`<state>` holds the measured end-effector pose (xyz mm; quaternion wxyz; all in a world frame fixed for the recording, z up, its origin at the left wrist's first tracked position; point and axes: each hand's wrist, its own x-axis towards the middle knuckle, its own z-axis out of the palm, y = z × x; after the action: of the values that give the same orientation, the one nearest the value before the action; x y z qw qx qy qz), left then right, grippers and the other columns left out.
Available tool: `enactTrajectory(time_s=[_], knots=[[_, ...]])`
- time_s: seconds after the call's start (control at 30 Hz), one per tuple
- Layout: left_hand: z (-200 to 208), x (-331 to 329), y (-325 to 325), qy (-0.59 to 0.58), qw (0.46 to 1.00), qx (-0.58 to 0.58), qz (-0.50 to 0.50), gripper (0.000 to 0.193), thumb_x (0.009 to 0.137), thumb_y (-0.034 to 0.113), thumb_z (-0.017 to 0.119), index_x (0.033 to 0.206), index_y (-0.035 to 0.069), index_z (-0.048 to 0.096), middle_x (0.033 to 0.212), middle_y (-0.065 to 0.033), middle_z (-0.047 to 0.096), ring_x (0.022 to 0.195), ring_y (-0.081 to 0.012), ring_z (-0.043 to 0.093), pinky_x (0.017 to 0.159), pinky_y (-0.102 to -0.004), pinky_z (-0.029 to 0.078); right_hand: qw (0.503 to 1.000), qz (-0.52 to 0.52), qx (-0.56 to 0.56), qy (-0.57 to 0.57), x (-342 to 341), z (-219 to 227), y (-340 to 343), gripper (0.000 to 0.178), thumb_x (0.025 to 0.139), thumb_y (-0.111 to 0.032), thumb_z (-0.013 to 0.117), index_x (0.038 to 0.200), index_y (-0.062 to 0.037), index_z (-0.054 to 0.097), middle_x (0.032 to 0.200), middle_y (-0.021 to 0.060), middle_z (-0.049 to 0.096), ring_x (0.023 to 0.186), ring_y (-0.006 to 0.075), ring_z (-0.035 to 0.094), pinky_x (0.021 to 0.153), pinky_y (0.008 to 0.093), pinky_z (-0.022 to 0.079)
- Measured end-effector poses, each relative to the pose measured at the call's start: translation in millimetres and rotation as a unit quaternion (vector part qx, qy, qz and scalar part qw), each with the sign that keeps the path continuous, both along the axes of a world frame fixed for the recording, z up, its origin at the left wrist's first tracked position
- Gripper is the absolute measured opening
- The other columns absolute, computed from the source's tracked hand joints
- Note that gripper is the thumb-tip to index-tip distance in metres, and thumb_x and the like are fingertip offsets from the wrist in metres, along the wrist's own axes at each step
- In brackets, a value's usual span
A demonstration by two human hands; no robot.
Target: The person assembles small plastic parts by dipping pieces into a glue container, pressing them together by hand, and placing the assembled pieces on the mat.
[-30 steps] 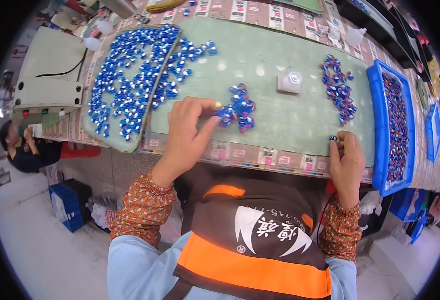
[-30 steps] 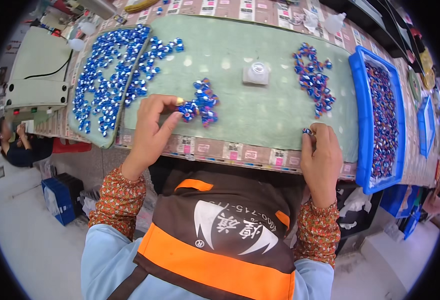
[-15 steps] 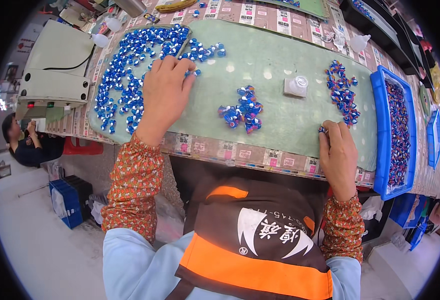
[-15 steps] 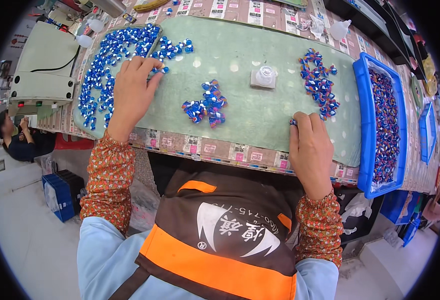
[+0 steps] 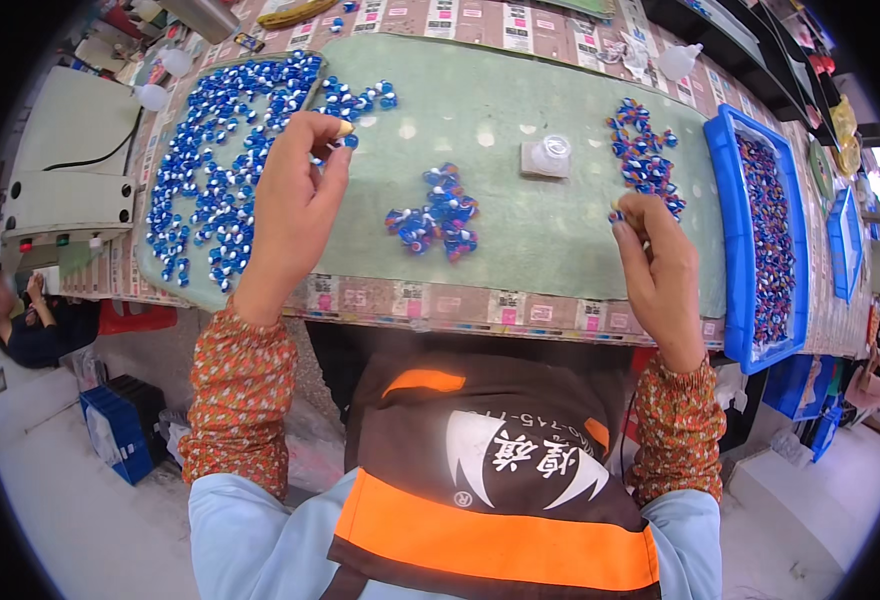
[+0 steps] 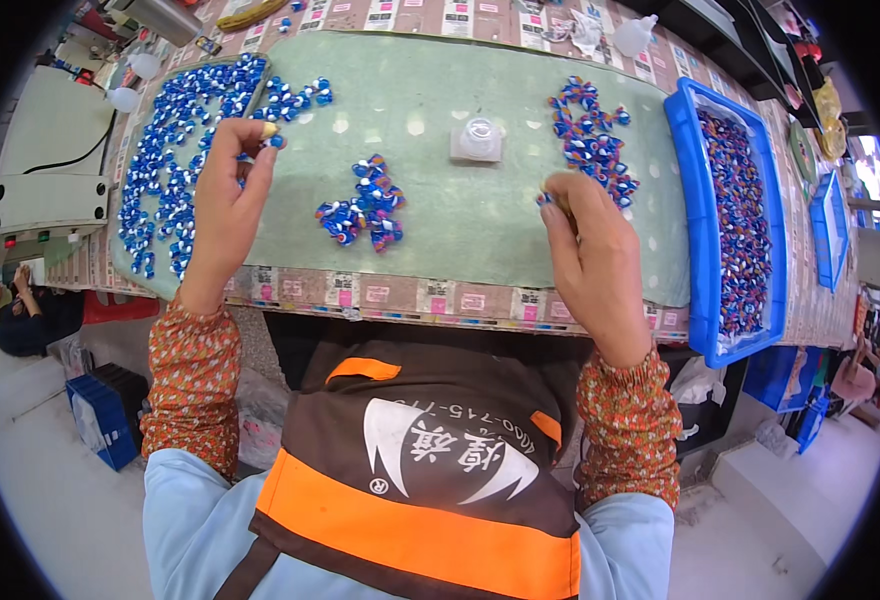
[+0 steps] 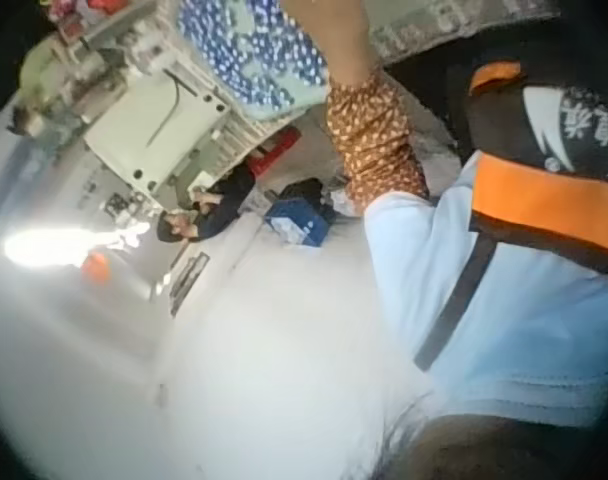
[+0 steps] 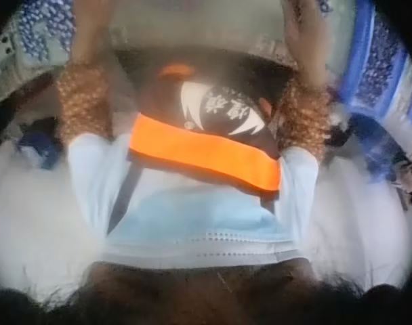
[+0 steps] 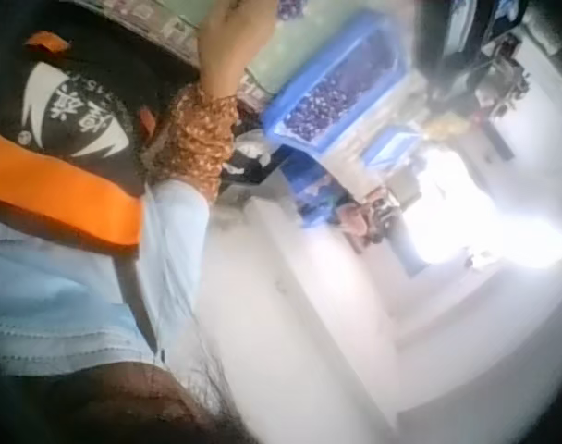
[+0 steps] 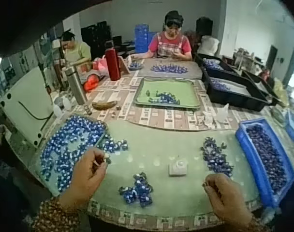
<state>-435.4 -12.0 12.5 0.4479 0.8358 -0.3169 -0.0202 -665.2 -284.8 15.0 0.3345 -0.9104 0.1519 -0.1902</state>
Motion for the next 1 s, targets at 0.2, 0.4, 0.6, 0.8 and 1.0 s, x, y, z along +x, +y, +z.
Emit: enactTrajectory(time_s=[0.2, 0.4, 0.6, 0.8, 1.0], knots=[[11, -18, 4, 0.163, 0.971, -0.154, -0.081, 0.019, 0.106, 0.012, 0.059, 0.123, 0.002, 0.06, 0.11, 0.0004, 0.062, 0.092, -0.0067, 0.052, 0.084, -0.0224, 0.045, 0.995, 0.044, -0.055, -0.066, 43, 0, -7, 0.015, 0.099, -0.001, 0.061, 0.115, 0.0001, 0.062, 0.096, 0.0126, 0.066, 0.083, 0.0221, 0.064, 0.073, 0.0318, 0.051], [18, -42, 9, 0.326, 0.907, -0.237, -0.119, 0.025, 0.108, 0.017, 0.057, 0.126, 0.001, 0.062, 0.113, -0.0036, 0.068, 0.095, -0.0073, 0.062, 0.083, -0.025, 0.053, 0.972, 0.074, -0.216, -0.055, 70, 4, -2, 0.019, 0.096, -0.001, 0.062, 0.115, -0.0032, 0.062, 0.1, 0.0156, 0.064, 0.091, 0.0363, 0.064, 0.077, 0.0426, 0.051], [13, -54, 11, 0.367, 0.89, -0.242, -0.121, 0.026, 0.107, 0.015, 0.059, 0.129, 0.0, 0.06, 0.109, -0.0053, 0.07, 0.093, -0.0084, 0.065, 0.081, -0.0261, 0.055, 0.959, 0.086, -0.27, -0.018, 78, 2, 1, 0.021, 0.094, -0.002, 0.063, 0.114, -0.0051, 0.061, 0.096, 0.0147, 0.06, 0.092, 0.0375, 0.061, 0.076, 0.047, 0.049], [4, -58, 10, 0.413, 0.866, -0.254, -0.125, 0.023, 0.104, 0.012, 0.063, 0.125, 0.001, 0.06, 0.111, -0.0072, 0.071, 0.095, -0.0105, 0.067, 0.08, -0.0269, 0.056, 0.963, 0.089, -0.255, -0.023, 76, 9, 1, 0.019, 0.094, -0.002, 0.064, 0.113, -0.0051, 0.062, 0.098, 0.0144, 0.061, 0.092, 0.0374, 0.062, 0.076, 0.0462, 0.05], [2, -69, 1, 0.476, 0.826, -0.28, -0.112, 0.025, 0.105, 0.019, 0.064, 0.124, 0.003, 0.061, 0.112, -0.0087, 0.069, 0.091, -0.0101, 0.066, 0.079, -0.0271, 0.056, 0.968, 0.089, -0.23, -0.039, 70, 11, 3, 0.021, 0.094, 0.0, 0.064, 0.114, -0.003, 0.063, 0.097, 0.014, 0.065, 0.086, 0.0339, 0.065, 0.074, 0.0411, 0.051]])
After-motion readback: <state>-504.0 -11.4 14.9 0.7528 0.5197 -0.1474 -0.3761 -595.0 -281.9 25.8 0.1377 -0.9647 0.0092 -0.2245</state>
